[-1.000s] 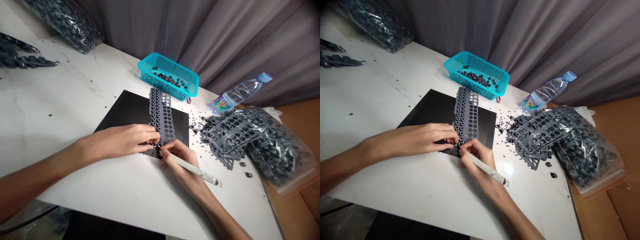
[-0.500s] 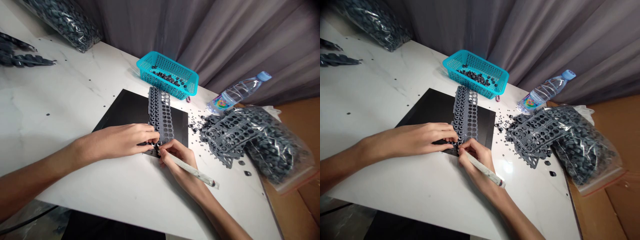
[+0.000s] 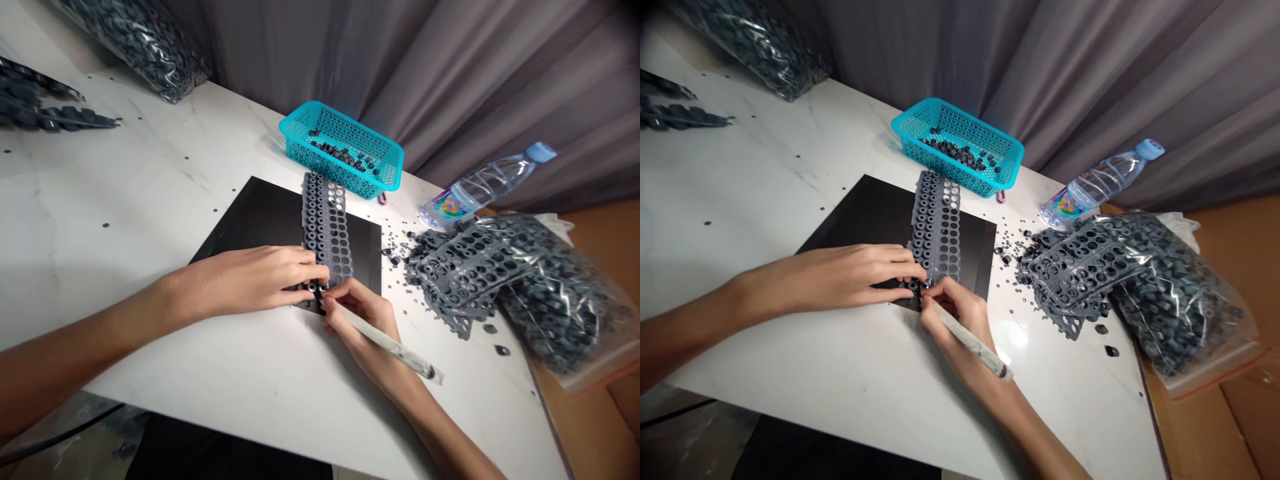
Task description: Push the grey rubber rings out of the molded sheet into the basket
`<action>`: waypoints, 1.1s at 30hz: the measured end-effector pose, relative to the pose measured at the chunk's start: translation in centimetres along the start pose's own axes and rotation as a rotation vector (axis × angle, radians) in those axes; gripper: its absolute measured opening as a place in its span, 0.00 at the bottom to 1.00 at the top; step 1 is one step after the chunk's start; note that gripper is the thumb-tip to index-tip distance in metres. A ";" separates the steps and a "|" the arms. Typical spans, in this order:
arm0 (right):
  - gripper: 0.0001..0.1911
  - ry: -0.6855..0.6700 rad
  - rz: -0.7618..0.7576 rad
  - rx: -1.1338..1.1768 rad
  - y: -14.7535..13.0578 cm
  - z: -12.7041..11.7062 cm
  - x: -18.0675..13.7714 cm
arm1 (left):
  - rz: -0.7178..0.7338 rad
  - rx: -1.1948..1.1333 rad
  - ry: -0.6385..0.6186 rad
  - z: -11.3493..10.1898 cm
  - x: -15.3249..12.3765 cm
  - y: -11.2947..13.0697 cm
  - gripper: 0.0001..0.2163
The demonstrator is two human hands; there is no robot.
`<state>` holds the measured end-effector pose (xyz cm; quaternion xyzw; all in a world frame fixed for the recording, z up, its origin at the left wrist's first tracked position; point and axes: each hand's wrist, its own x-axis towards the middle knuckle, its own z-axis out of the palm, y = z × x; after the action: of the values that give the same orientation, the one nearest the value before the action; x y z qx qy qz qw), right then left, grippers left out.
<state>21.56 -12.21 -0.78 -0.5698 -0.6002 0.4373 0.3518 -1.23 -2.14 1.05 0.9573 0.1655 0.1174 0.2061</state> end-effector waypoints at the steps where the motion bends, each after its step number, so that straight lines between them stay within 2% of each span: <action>1: 0.06 -0.003 -0.006 -0.012 -0.1 0.1 0.0 | 0.040 0.067 0.010 0.1 0.0 0.1 0.07; 3: 0.06 0.000 -0.025 -0.039 -0.3 0.2 -0.1 | 0.099 0.170 0.046 0.2 0.1 0.4 0.09; 5: 0.07 0.019 -0.054 -0.073 -0.5 0.5 -0.2 | 0.107 0.137 0.127 0.1 0.3 0.5 0.11; 7: 0.07 0.041 -0.072 -0.100 -0.7 0.8 -0.2 | 0.031 -0.047 0.233 -0.2 0.5 0.4 0.10; 9: 0.08 0.042 -0.052 -0.087 -0.6 0.9 -0.2 | -0.106 -0.272 0.291 -0.7 0.7 0.0 0.08; 12: 0.09 0.038 0.020 0.029 -0.2 0.7 -0.2 | -0.235 -0.500 0.219 -1.1 0.8 -0.7 0.07; 17: 0.12 0.049 0.029 0.220 -0.4 -0.2 -0.2 | -0.256 -0.578 0.106 -0.9 0.7 -1.5 0.08; 24: 0.11 0.111 -0.036 0.202 -0.4 -1.1 0.1 | -0.246 -0.561 0.018 -1.0 0.5 -1.9 0.07; 33: 0.12 0.048 -0.008 0.097 0.3 -1.2 0.7 | -0.305 -0.547 -0.050 -1.9 0.3 -1.8 0.08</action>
<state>22.71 -11.42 -0.62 -0.5600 -0.5721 0.4507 0.3949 -2.02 0.20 2.00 0.8330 0.2645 0.1016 0.4752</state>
